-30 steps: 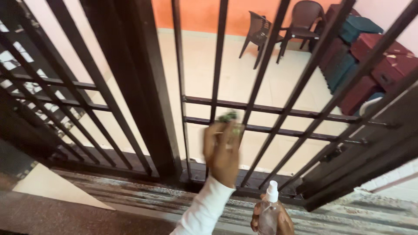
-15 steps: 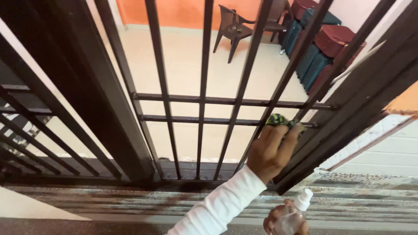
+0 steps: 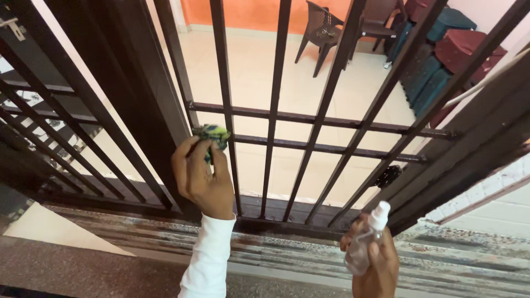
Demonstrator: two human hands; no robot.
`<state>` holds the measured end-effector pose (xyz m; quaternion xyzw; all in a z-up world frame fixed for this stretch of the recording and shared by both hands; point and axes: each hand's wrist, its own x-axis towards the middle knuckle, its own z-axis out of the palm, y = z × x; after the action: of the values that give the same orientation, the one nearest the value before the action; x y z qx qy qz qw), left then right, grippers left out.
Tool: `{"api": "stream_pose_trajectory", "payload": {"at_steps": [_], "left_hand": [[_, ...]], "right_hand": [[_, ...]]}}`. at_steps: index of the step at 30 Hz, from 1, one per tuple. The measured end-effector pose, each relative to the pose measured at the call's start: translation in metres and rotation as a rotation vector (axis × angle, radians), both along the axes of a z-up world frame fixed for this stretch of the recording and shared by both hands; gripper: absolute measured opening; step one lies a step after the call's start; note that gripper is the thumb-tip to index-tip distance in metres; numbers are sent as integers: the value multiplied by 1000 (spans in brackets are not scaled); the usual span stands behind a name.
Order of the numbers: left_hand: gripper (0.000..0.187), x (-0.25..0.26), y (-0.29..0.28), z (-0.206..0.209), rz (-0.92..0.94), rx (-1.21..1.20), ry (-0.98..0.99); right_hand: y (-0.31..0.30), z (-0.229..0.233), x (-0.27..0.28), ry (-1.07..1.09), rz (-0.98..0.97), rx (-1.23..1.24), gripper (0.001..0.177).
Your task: The person cleans a metal gate by spraying a liquid from a clear bottle and wiping the bars with a green cloth. The person systematically moves along the gate, spraying and wiping each section.
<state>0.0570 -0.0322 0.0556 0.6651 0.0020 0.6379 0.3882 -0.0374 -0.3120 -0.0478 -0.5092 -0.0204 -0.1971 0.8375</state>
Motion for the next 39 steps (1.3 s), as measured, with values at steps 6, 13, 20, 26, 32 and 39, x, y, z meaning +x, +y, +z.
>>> {"api": "stream_pose_trajectory", "payload": {"at_steps": [6, 13, 20, 26, 32, 39], "left_hand": [[22, -1, -22, -5, 35, 26, 12], [21, 5, -104, -26, -384, 152, -20], [22, 1, -205, 0, -729, 496, -129], [15, 7, -211, 1, -628, 571, -122], [14, 0, -96, -8, -424, 389, -59], [24, -5, 29, -9, 80, 58, 26]], "right_hand": [[13, 39, -1, -23, 74, 26, 65], [7, 34, -11, -82, 119, 104, 62], [-23, 4, -26, -78, 79, 202, 64], [-44, -8, -30, -153, -25, 180, 63], [-24, -13, -17, -87, 20, 203, 65], [19, -19, 3, 32, 107, 154, 64]]}}
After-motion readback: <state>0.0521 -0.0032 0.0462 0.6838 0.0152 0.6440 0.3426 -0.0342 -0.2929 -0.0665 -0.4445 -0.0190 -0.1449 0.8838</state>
